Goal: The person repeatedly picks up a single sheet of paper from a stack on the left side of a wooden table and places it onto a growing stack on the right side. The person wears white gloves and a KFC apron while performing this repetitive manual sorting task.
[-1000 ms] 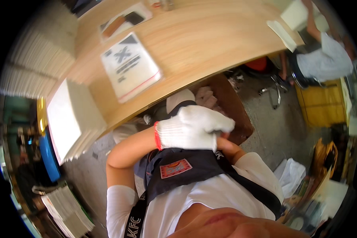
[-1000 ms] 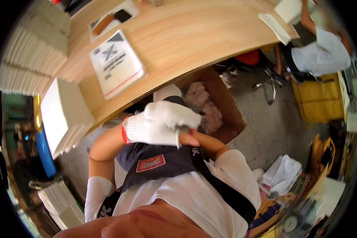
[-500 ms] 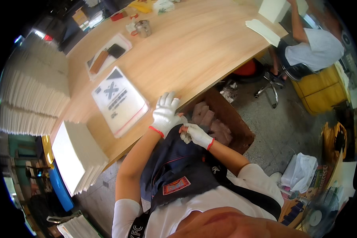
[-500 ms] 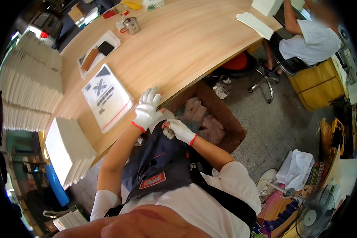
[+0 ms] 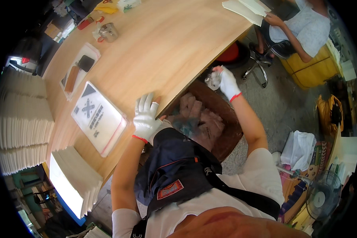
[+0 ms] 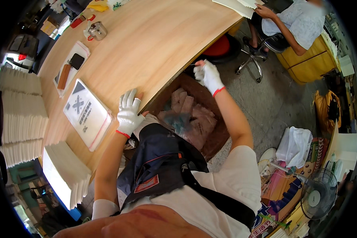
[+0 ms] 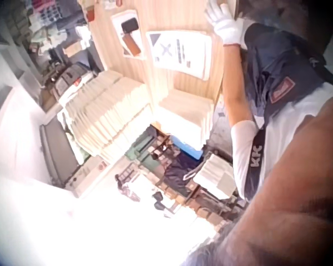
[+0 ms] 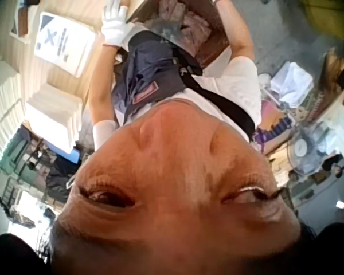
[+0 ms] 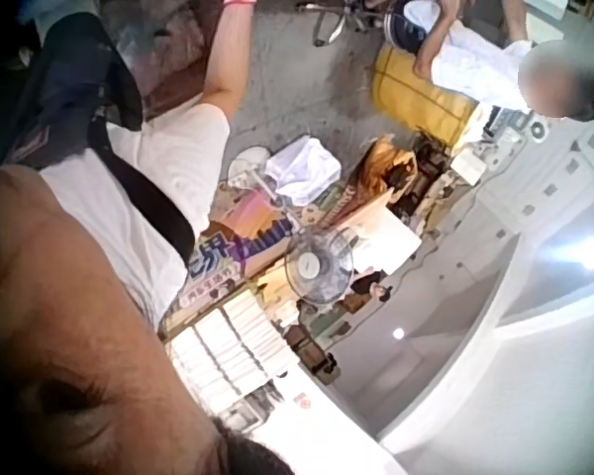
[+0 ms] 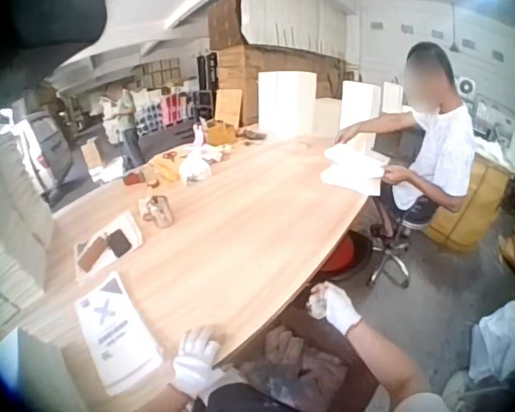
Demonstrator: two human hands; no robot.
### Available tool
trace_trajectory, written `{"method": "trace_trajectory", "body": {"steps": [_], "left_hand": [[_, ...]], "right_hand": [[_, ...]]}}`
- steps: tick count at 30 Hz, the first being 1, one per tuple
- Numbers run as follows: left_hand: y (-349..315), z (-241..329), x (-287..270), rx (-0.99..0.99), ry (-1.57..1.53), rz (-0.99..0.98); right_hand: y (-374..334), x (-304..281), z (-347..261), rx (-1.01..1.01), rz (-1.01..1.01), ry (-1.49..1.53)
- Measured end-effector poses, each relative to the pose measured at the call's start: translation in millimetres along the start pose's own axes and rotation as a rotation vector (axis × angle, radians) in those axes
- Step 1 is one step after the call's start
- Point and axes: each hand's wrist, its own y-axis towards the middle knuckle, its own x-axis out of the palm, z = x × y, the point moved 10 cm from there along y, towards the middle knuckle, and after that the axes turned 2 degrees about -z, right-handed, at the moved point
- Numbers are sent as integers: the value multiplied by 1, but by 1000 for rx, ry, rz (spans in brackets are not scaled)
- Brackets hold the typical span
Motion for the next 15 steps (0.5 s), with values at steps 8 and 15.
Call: {"method": "trace_trajectory", "body": {"steps": [8,15], "left_hand": [[3,-2,2,-30,5,-14],[7,1,0,-43,-8,-23]], "right_hand": [[68,-97,-98,-163,359,-40],[85,-143,-143,-328,493,27]]}}
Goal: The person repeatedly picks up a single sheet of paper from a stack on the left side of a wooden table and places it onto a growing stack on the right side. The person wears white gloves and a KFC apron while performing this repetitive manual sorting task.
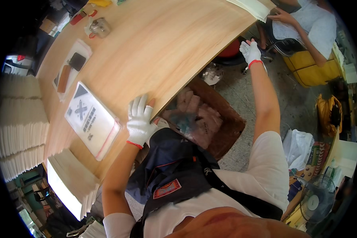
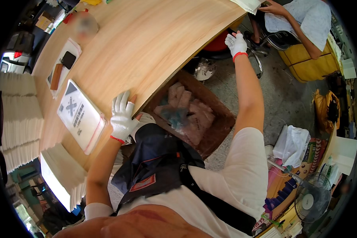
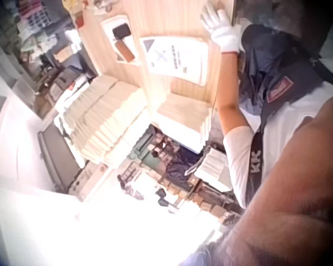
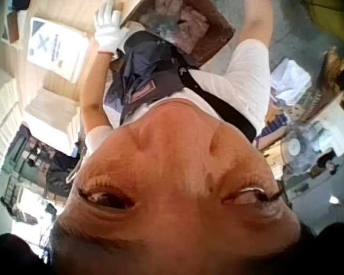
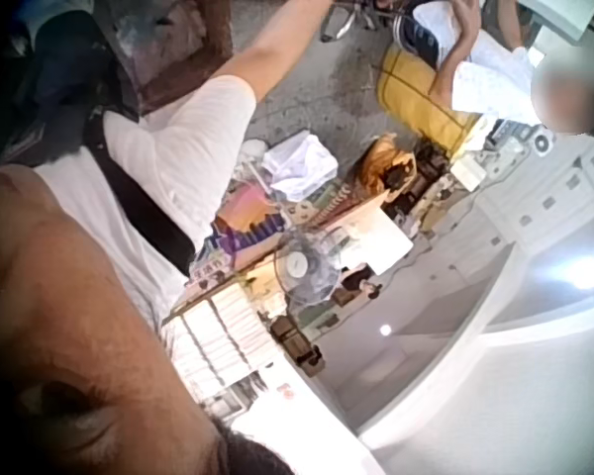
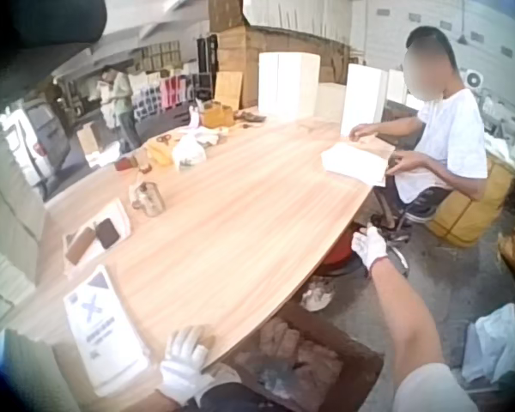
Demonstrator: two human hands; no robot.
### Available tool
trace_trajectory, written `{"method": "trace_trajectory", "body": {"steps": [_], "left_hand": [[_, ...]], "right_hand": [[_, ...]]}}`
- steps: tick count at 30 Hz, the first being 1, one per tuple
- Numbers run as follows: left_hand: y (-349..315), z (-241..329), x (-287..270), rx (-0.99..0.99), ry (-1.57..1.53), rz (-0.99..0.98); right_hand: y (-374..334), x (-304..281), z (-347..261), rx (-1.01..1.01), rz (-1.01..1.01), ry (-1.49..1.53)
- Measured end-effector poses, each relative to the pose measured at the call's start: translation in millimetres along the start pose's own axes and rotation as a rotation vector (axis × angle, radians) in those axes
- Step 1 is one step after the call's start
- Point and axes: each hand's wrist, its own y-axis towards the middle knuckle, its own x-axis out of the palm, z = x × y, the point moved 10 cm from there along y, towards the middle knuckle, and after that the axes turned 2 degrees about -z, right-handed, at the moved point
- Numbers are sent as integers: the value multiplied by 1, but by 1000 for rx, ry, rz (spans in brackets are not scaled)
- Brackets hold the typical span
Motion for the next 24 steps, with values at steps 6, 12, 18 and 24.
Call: {"method": "trace_trajectory", "body": {"steps": [6,12,18,24], "left_hand": [[2,1,1,-4,-1,-24],[3,0,1,-13,-6,-32],[5,-1,4,-10,-4,-42],[4,0,2,-17,2,-42]], "right_hand": [[42,-25,-29,-52,100,-48],[57,-30,-36,-77,126,-103],[61,-42,-50,-110,196,-119],[55,-34,-50,-84,94,-140]]}}
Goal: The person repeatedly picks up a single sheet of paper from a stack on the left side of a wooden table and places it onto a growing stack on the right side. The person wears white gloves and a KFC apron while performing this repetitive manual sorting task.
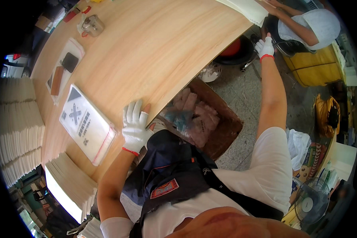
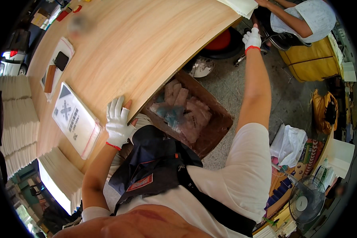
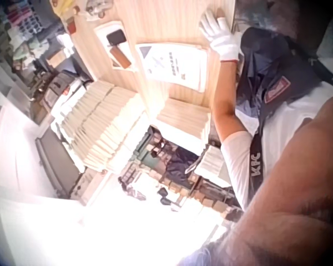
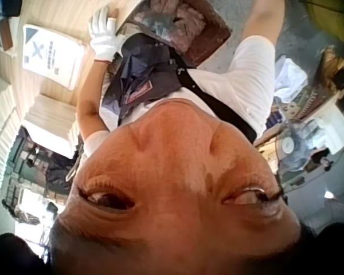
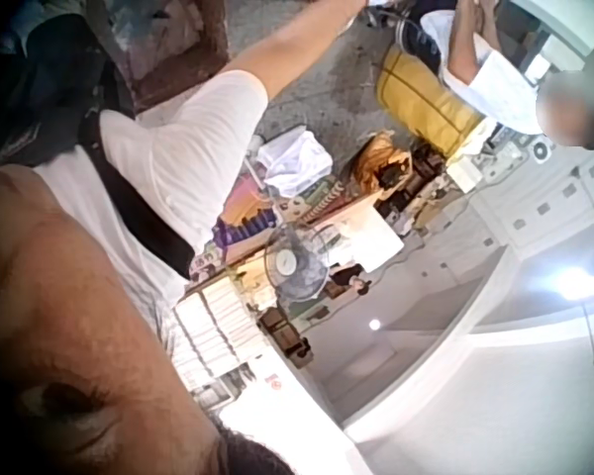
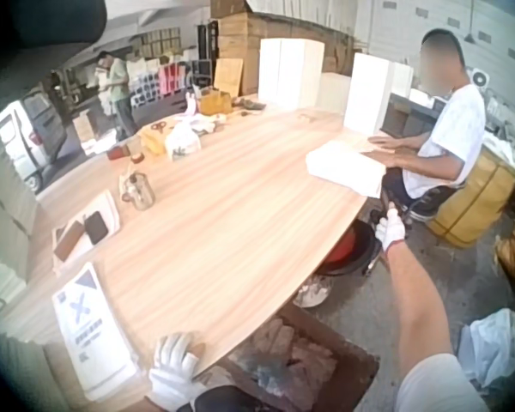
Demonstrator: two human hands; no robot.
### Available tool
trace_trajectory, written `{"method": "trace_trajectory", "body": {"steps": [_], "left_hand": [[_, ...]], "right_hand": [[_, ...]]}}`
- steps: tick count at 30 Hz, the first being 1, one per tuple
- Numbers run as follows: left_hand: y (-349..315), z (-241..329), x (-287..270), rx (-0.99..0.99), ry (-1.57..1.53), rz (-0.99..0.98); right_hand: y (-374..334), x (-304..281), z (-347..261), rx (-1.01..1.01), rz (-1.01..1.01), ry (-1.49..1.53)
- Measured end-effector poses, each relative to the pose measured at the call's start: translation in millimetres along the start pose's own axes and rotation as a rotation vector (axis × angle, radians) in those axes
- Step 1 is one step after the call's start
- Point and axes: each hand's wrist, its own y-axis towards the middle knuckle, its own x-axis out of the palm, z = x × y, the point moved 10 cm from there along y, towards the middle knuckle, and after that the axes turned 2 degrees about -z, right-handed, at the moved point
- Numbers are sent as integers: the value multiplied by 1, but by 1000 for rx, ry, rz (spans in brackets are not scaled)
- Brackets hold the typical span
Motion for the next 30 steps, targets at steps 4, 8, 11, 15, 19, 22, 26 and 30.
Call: {"method": "trace_trajectory", "body": {"steps": [4,8,11,15,19,22,26,30], "left_hand": [[2,0,-1,-2,-30,13],[2,0,-1,-1,-30,16],[-1,-2,1,-26,-8,7],[0,-1,-1,-16,-18,6],[-3,-3,1,-22,-5,-4],[-4,-4,0,-36,12,-2],[-2,-2,-2,6,19,33],[-4,-4,-4,13,-14,50]], "right_hand": [[-14,24,10,125,-140,-75],[-54,64,16,279,-250,-8],[-85,92,38,368,-330,1],[-126,107,60,368,-384,-99],[-109,88,17,-24,28,-444],[-101,133,-42,-457,-203,-977],[-74,185,-24,-493,-698,-1126],[-61,195,15,-291,-752,-1342]]}}
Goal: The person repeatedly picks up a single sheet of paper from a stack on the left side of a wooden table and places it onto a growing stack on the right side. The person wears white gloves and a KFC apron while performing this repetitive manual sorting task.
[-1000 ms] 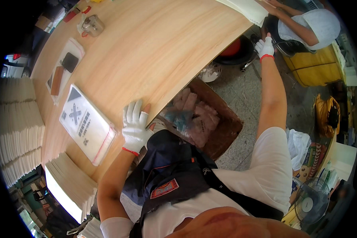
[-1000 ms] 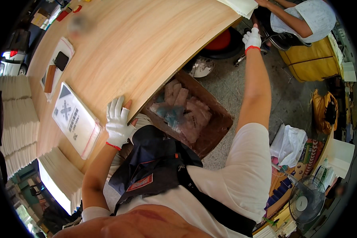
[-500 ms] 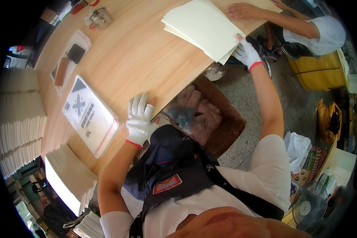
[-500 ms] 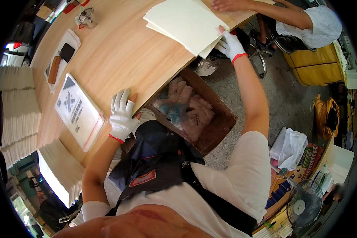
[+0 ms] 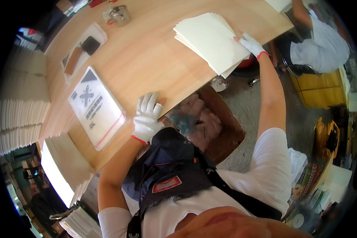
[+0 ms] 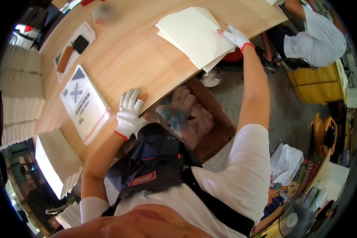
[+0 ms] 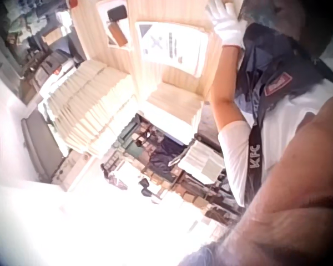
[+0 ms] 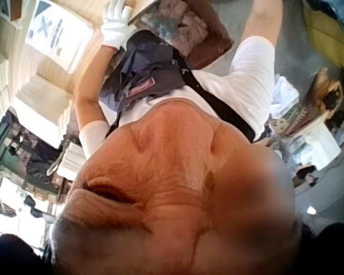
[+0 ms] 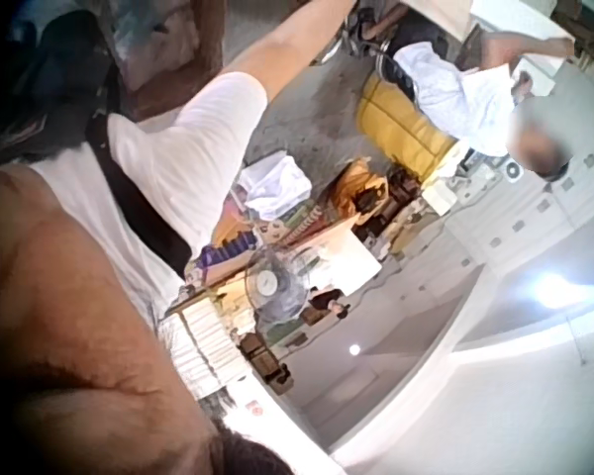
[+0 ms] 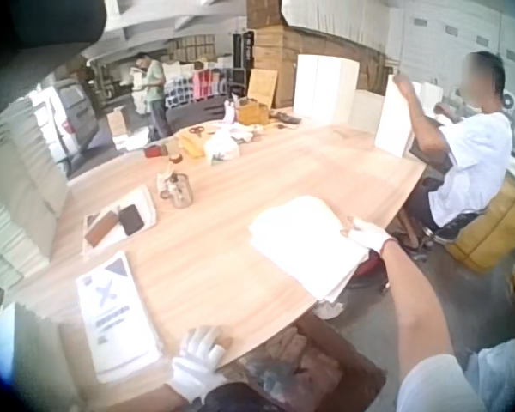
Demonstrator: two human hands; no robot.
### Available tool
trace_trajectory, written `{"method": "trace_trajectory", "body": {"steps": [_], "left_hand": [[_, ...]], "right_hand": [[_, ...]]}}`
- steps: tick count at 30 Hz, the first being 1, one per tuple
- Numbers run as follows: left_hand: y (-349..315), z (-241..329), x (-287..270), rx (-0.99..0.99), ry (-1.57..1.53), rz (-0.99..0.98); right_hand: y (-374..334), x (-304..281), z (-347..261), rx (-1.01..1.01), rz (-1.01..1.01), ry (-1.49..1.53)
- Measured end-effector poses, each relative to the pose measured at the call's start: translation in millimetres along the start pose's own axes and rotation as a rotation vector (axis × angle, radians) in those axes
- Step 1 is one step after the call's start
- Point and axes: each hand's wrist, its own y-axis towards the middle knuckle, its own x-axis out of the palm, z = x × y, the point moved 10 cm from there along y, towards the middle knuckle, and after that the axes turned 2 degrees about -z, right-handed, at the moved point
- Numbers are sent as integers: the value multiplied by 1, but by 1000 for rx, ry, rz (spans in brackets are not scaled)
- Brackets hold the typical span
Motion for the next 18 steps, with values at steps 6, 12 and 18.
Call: {"method": "trace_trajectory", "body": {"steps": [6,12,18], "left_hand": [[0,3,-4,13,-50,-3],[-1,-1,-12,19,-50,37],[-7,-2,-14,4,-41,63]], "right_hand": [[-1,21,-17,-103,-72,117],[-3,28,-20,-166,-12,223],[-33,44,-54,-160,35,224]]}}
